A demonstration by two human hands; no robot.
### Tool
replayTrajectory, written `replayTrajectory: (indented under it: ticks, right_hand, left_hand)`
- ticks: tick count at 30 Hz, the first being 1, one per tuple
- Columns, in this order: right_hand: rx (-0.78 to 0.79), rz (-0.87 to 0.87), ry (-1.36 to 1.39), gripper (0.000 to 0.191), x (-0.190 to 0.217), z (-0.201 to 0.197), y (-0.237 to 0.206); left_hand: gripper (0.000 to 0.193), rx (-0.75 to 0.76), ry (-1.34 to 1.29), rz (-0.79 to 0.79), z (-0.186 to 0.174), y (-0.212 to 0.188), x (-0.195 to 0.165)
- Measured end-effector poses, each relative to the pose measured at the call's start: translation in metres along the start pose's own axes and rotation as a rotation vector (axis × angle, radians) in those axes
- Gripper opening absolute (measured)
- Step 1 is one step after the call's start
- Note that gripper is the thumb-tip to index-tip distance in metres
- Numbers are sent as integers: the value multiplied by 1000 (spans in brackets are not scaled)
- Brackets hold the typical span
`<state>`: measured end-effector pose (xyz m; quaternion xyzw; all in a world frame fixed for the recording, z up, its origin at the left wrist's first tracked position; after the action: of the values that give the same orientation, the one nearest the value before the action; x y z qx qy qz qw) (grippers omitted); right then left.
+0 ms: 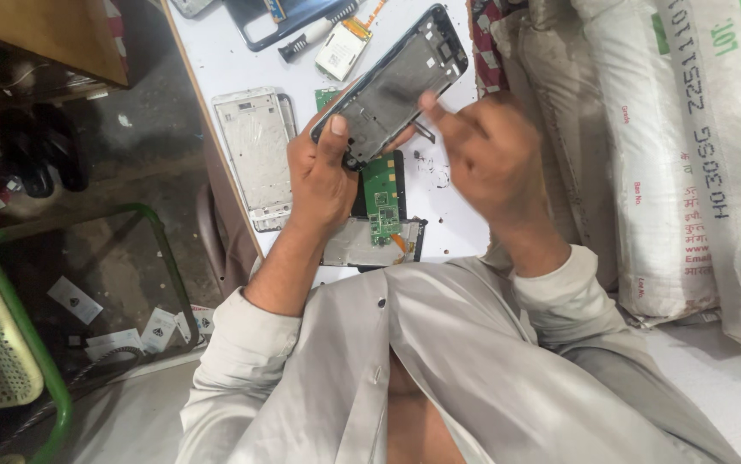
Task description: The person cleans the interior of a disassembled mobile phone chassis using a small brush and a screwdriver. They scrub the inside surfaces and edges, then use the screwdriver to scrape and pry at specific areas within the frame.
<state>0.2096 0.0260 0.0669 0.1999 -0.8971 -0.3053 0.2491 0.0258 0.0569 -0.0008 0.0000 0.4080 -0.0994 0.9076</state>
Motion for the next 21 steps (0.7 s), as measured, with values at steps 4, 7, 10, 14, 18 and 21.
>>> replayTrajectory:
  ticks: [4, 7, 10, 14, 18, 21]
  right_hand:
    - [-93, 137, 48, 58, -11, -5, 2]
    - [-15, 17, -33, 58, -2, 0, 2]
    - [-83, 107, 15, 55, -6, -3, 5]
    - [1, 101, 18, 53, 4, 3, 2]
    - [-24, 91, 40, 48, 7, 1, 5]
    - [-106, 239, 180, 54, 1, -4, 8]
  left_hand:
    - [60, 32, 14, 29, 2, 0, 0]
    - [60, 12, 23, 33, -2, 0, 3]
    - [60, 20, 3, 33, -4, 0, 7]
    - [59, -34, 21, 25, -11, 4, 9]
    - [61, 33, -53, 38, -4, 3, 7]
    - [64, 45, 16, 21, -1, 2, 7]
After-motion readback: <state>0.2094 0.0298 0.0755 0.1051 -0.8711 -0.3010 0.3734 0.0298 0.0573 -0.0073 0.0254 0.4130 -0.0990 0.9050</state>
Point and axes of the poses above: each hand's wrist, its own y-axis towards the middle knuckle, its own z-axis out of the palm, x = y × z, the point moved 6 cm from there along y, towards the middle knuckle, and after that the axes turned 9 degrees about -x, right-handed, at the moved point
